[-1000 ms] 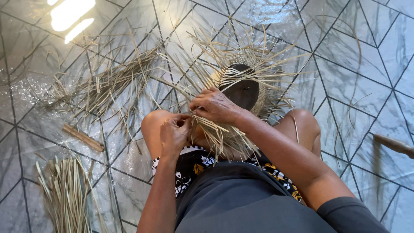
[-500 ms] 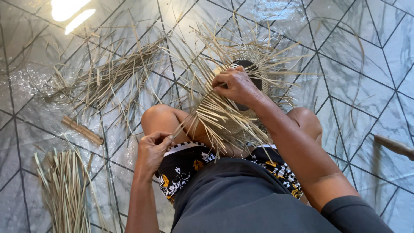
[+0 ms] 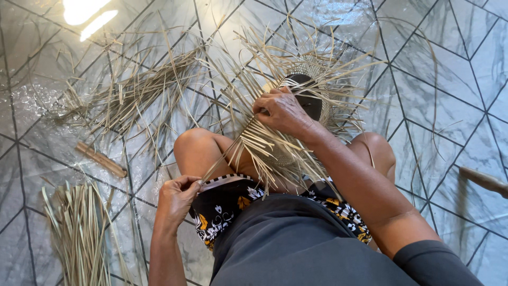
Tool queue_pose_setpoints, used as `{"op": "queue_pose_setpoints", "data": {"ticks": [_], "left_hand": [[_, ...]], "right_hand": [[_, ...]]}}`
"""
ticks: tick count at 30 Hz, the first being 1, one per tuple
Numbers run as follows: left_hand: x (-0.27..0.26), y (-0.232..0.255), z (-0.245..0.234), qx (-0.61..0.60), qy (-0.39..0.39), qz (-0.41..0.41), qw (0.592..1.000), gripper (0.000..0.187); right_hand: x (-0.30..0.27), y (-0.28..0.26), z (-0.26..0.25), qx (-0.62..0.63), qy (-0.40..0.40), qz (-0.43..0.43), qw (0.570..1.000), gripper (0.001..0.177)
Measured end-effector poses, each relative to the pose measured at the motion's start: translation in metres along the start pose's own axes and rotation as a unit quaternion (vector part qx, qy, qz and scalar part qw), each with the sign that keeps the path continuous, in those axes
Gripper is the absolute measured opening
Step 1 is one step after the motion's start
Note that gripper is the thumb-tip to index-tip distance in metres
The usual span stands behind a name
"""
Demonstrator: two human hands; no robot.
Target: The person weaves a hat using dried plant fibers, threading and pulling individual strands through the structure by hand while sitting on the floor.
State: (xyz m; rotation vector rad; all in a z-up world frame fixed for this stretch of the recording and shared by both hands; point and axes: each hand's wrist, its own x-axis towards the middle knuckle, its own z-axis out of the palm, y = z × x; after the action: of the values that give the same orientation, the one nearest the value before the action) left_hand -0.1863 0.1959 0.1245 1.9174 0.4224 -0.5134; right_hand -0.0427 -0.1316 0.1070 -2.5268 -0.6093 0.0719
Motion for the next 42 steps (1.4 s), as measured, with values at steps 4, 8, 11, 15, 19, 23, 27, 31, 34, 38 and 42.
{"op": "queue_pose_setpoints", "data": {"ticks": [4, 8, 11, 15, 19, 23, 27, 31, 34, 38, 42], "left_hand": [[0.009, 0.000, 0.008, 0.154, 0.007, 0.019, 0.988, 0.022], [0.019, 0.030, 0.047, 0.242, 0.124, 0.159, 0.949, 0.032], [0.041, 0.045, 0.076, 0.201, 0.100, 0.210, 0.952, 0.037], [0.082, 0.026, 0.102, 0.131, 0.069, 0.226, 0.963, 0.017], [0.092, 0.024, 0.107, 0.129, 0.072, 0.225, 0.963, 0.012], [0.097, 0.022, 0.110, 0.109, 0.092, 0.259, 0.955, 0.013], [0.082, 0.030, 0.121, 0.075, 0.128, 0.185, 0.971, 0.011], [0.052, 0.053, 0.129, 0.036, 0.145, 0.169, 0.974, 0.025], [0.059, 0.045, 0.144, -0.055, 0.163, 0.159, 0.972, 0.029], [0.078, 0.029, 0.157, -0.167, 0.180, 0.139, 0.959, 0.029], [0.097, 0.010, 0.168, -0.235, 0.189, 0.130, 0.945, 0.025]], "right_hand": [[0.001, -0.006, -0.001, -0.016, 0.000, -0.006, 1.000, 0.006], [0.002, -0.003, -0.002, -0.012, -0.003, -0.006, 1.000, 0.006], [0.001, -0.003, -0.002, -0.009, -0.007, -0.005, 1.000, 0.007], [0.000, 0.004, 0.002, 0.010, 0.004, -0.013, 1.000, 0.010], [-0.001, 0.006, 0.001, 0.008, 0.005, -0.012, 1.000, 0.009], [-0.001, 0.007, 0.001, 0.018, -0.001, -0.012, 1.000, 0.011], [0.000, 0.013, 0.005, 0.010, 0.002, -0.016, 1.000, 0.012], [0.000, 0.008, 0.002, 0.007, 0.005, -0.021, 1.000, 0.011], [-0.001, 0.008, 0.005, 0.001, 0.007, -0.023, 1.000, 0.011], [0.000, 0.005, 0.005, -0.057, 0.025, -0.040, 0.997, 0.009], [0.003, 0.003, 0.007, -0.176, 0.030, -0.048, 0.983, 0.005]]}}
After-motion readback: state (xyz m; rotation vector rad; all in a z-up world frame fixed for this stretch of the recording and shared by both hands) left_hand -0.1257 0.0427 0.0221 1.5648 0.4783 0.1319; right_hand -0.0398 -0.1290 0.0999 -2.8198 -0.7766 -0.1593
